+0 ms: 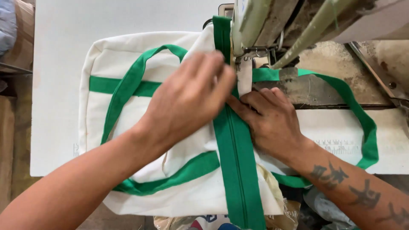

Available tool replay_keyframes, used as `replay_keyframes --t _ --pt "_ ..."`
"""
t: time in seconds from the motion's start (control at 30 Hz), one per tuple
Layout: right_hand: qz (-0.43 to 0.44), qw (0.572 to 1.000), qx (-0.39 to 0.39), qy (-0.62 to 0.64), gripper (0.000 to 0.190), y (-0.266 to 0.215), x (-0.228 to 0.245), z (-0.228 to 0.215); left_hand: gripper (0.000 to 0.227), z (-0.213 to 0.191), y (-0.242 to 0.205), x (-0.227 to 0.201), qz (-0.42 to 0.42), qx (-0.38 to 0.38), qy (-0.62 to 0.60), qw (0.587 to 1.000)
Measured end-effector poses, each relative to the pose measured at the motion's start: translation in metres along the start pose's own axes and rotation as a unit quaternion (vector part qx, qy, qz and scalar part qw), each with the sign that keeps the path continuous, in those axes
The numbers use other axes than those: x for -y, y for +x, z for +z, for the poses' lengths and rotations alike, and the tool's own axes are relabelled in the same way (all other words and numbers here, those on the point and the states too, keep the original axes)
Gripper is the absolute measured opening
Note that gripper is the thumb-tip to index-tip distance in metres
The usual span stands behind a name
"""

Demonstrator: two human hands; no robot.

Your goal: Sewing a zipper onto a tote bag using an industrial sewing machine

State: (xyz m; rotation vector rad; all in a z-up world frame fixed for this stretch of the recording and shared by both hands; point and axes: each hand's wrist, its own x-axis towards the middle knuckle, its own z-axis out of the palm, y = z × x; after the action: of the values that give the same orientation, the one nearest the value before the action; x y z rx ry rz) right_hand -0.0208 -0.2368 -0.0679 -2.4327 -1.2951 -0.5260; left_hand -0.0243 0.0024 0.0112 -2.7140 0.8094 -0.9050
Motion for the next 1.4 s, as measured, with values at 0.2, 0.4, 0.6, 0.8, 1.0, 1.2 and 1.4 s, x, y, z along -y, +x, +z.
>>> replay_keyframes --t 0.2,0.4,0.6,0.8,1.0,1.2,1.4 --pt "0.061 0.997 -0.015 0.043 0.038 0.004 0.003 0.003 0.034 0.016 -0.024 0.004 0.098 0.047 -0.203 0.973" --pt "0.091 0.968 0.129 0.195 0.059 0.010 -0.019 -0.036 0.047 0.026 -0.031 0.010 0.121 0.059 -0.172 0.976" --pt "0.049 0.993 0.093 -0.053 0.065 0.000 -0.024 -0.030 0.050 0.029 -0.024 0.012 0.133 0.029 -0.172 0.976" --pt "0.079 0.995 0.060 0.022 0.057 0.002 -0.017 -0.025 0.051 0.034 -0.030 0.014 0.085 0.073 -0.274 0.955" --pt "0.060 0.994 0.043 0.080 0.053 0.008 -0.011 -0.024 0.056 0.035 -0.039 0.013 0.100 0.057 -0.265 0.957" --pt "0.114 0.990 0.078 0.014 0.062 0.002 -0.015 -0.033 0.064 0.031 -0.030 0.012 0.120 0.090 -0.205 0.967" --pt "0.083 0.996 0.014 0.035 0.049 0.012 0.000 -0.039 0.067 0.024 -0.021 0.011 0.120 0.111 -0.155 0.974"
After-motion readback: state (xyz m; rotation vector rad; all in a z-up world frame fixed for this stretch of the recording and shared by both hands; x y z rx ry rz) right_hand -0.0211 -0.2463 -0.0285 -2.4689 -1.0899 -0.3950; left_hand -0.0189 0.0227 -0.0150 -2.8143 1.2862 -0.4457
